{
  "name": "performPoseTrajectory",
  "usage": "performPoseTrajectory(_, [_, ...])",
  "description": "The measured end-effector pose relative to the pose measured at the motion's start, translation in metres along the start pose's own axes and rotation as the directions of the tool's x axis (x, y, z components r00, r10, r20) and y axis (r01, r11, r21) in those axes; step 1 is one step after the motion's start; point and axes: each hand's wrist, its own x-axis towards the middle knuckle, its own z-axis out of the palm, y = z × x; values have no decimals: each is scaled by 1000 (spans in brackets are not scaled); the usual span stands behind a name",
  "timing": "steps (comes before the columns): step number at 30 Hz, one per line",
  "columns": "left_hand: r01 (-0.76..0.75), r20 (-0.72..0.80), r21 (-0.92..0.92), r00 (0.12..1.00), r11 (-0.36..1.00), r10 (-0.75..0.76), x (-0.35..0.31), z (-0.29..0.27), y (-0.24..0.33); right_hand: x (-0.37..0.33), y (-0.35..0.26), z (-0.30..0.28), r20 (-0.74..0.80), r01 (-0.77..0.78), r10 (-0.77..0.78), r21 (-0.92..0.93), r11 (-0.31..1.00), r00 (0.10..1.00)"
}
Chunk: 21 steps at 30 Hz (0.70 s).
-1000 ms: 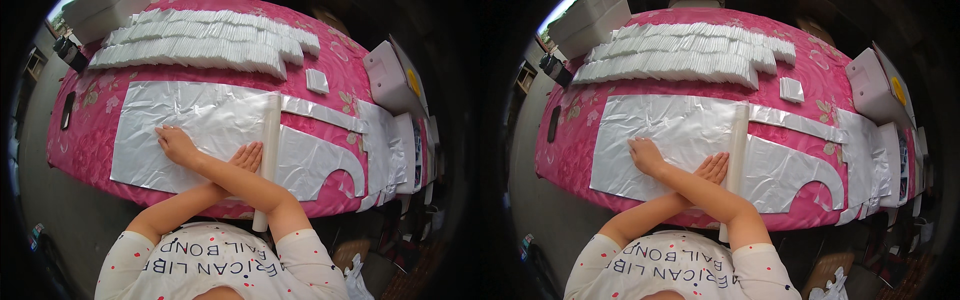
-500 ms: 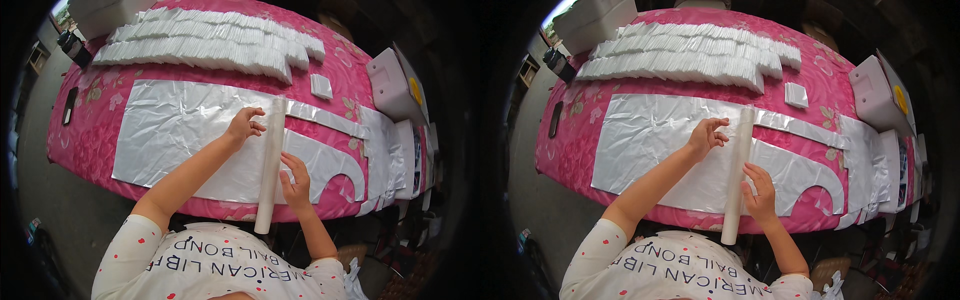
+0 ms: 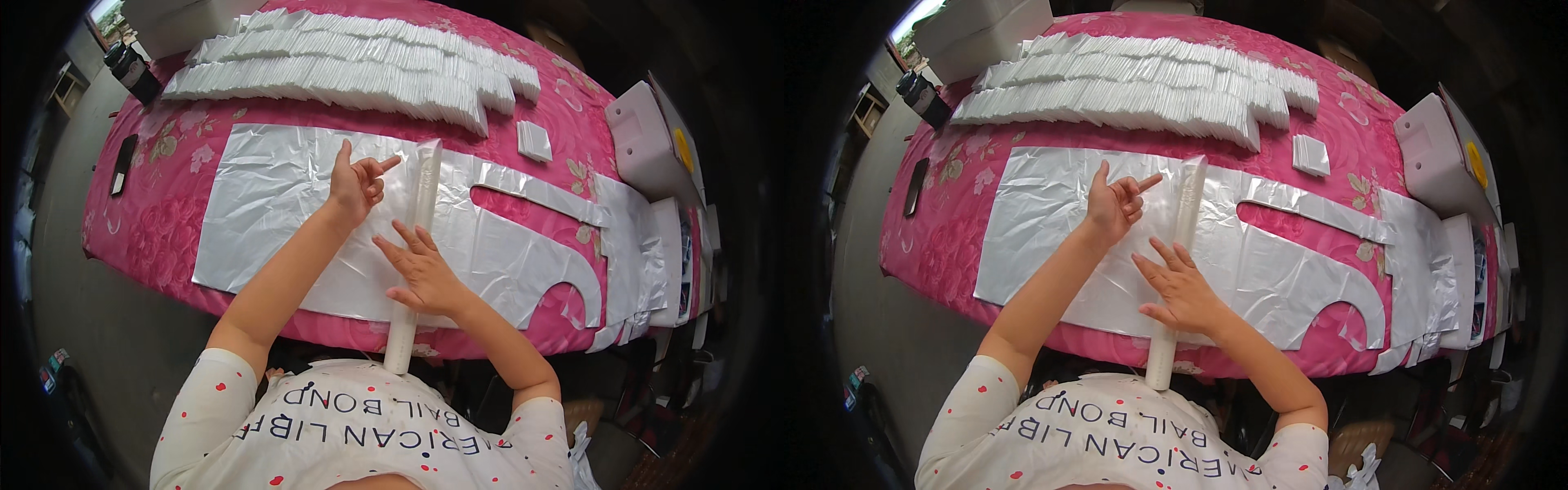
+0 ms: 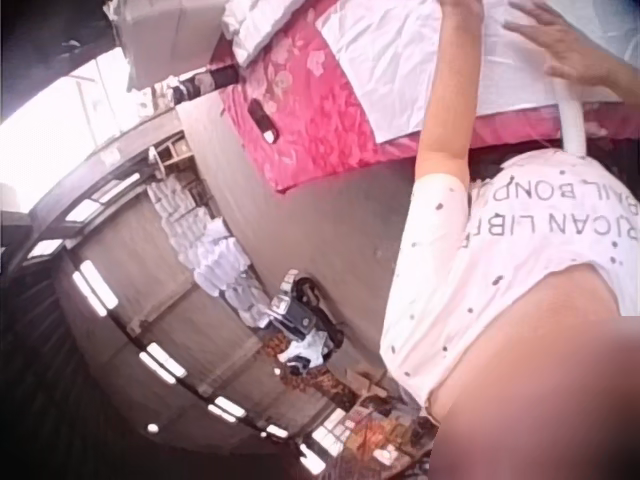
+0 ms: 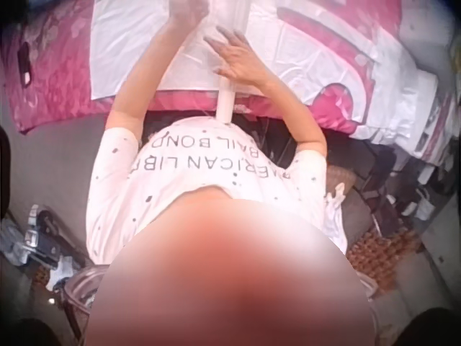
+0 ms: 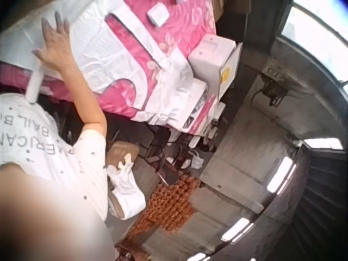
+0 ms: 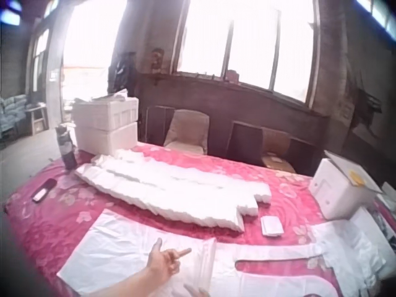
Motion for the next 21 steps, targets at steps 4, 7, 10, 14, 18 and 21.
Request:
performPoseTrajectory(4, [-216,-76,60,972,975,220,-59,-40,68,83,-80,38,55,363,-454,520,773,889])
performPoseTrajectory(7, [-274,-213,80,934,958,285,-116,-86,101,101,-124,40,-77,510,-602,623,593,795])
performPoseTrajectory(10, [-311,-328,135,882,941,338,-171,-131,111,105,-96,25,-102,447,-471,537,716,876])
performPoseTrajectory(14, [-321,-367,233,845,918,389,-228,-169,101,122,-36,41,-81,232,-225,98,968,971])
performPoseTrajectory(18, [-288,-417,312,815,905,403,-250,-183,85,167,-31,60,24,356,-355,-29,934,934])
performPoseTrajectory(21, [-286,-439,261,815,922,377,-252,-184,84,214,-54,85,-18,411,-411,-4,912,912])
